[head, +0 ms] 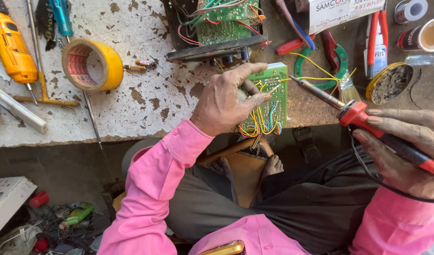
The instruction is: The person solders multiple wires to a green circuit board using a soldering iron and solder wire. They hold the board with one hand and apply heat and solder with the other, working on several connection points.
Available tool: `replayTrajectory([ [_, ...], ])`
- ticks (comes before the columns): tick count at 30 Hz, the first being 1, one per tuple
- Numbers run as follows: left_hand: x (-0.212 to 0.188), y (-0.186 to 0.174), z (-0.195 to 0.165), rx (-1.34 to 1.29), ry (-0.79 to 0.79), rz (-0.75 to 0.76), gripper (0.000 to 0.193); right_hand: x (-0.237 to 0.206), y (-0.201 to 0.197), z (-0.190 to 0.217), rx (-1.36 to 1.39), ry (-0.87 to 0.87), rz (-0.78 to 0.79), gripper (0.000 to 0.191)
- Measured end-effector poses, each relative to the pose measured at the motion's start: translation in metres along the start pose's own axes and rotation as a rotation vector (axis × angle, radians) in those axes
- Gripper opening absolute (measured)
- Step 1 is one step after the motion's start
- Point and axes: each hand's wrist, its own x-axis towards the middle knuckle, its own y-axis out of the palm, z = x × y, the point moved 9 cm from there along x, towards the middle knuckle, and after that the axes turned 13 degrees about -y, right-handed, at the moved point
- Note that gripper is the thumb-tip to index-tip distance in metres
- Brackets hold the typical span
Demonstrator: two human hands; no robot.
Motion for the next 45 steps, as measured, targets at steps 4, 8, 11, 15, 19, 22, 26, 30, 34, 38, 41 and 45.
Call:
replayTrajectory([
  [4,0.002,0.005,0.008,0.006,-0.026,0.001,0.048,0.018,0.005,0.019,-0.079,-0.127,0.048,0.023],
  [8,0.003,0.001,-0.007,0.003,-0.047,0.000,0.046,0.030,0.017,0.043,-0.303,-0.326,0.154,0.023],
  [11,0.004,0.002,-0.010,-0.002,-0.042,-0.008,0.045,0.033,0.017,0.038,-0.203,-0.175,0.122,0.023],
  [15,0.004,0.004,-0.003,0.009,-0.023,-0.026,0.042,0.034,0.019,0.036,-0.146,-0.096,0.122,0.025],
  [19,0.004,0.005,-0.002,0.001,-0.021,-0.023,0.042,0.035,0.020,0.038,-0.175,-0.131,0.135,0.030],
  [22,0.004,0.005,-0.007,-0.015,-0.020,-0.019,0.042,0.037,0.020,0.039,-0.157,-0.159,0.141,0.030],
  [26,0.003,0.005,-0.007,-0.019,-0.018,-0.015,0.042,0.043,0.021,0.047,-0.135,-0.242,0.154,0.029],
  [30,0.003,0.006,-0.008,-0.013,-0.001,-0.015,0.041,0.048,0.023,0.060,-0.170,-0.365,0.191,0.028],
  [34,0.003,0.005,-0.009,-0.003,-0.029,-0.013,0.040,0.049,0.022,0.054,-0.096,-0.241,0.185,0.036],
  [38,0.002,0.006,-0.013,0.010,-0.009,-0.015,0.042,0.045,0.023,0.054,-0.052,-0.225,0.147,0.037],
  [41,-0.001,0.003,-0.018,-0.001,0.043,-0.042,0.041,0.040,0.023,0.053,-0.059,-0.192,0.129,0.037],
  [45,-0.001,0.005,-0.015,0.000,0.007,-0.032,0.041,0.038,0.023,0.055,-0.145,-0.184,0.126,0.037],
])
